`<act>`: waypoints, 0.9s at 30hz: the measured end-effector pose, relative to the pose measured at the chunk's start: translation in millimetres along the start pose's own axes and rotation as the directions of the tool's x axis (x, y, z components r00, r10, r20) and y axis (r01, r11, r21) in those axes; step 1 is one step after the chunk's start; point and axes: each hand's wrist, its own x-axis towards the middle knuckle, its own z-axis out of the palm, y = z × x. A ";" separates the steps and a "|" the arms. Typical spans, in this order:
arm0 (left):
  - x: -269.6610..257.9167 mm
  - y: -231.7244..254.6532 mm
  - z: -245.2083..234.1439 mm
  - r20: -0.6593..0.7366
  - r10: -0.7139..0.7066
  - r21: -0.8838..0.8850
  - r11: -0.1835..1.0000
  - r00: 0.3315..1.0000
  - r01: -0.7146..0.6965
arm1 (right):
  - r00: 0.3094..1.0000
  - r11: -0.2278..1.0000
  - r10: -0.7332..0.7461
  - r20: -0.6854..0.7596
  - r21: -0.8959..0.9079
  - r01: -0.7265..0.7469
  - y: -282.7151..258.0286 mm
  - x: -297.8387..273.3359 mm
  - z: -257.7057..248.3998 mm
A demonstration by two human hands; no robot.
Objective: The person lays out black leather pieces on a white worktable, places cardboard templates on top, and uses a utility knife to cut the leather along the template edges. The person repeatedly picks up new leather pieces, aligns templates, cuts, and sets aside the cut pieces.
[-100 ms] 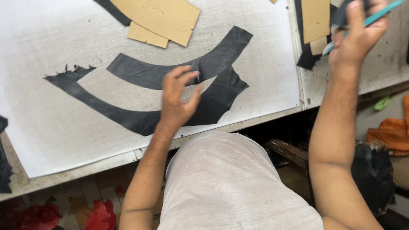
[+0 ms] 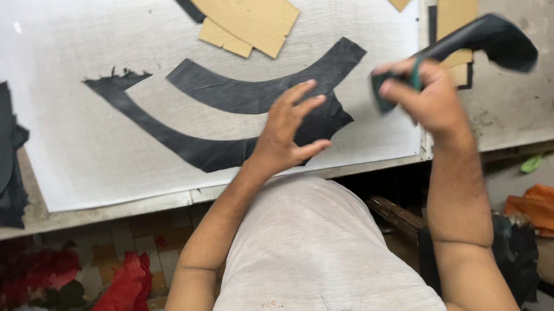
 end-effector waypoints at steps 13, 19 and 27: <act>-49.6 -20.9 -103.5 0.490 -0.543 -0.136 0.725 0.682 0.675 | 0.995 0.997 0.075 0.059 0.006 -0.075 31.1 11.1 -12.1; -15.8 -60.2 -137.5 0.023 -0.843 0.179 0.533 0.538 0.827 | 0.966 0.953 -0.138 -0.218 -0.295 0.070 77.4 85.8 36.8; -34.4 -34.5 -87.3 -0.139 -0.498 0.626 0.625 0.856 0.465 | 0.927 0.875 -0.195 -0.321 -0.483 0.017 98.5 94.0 56.6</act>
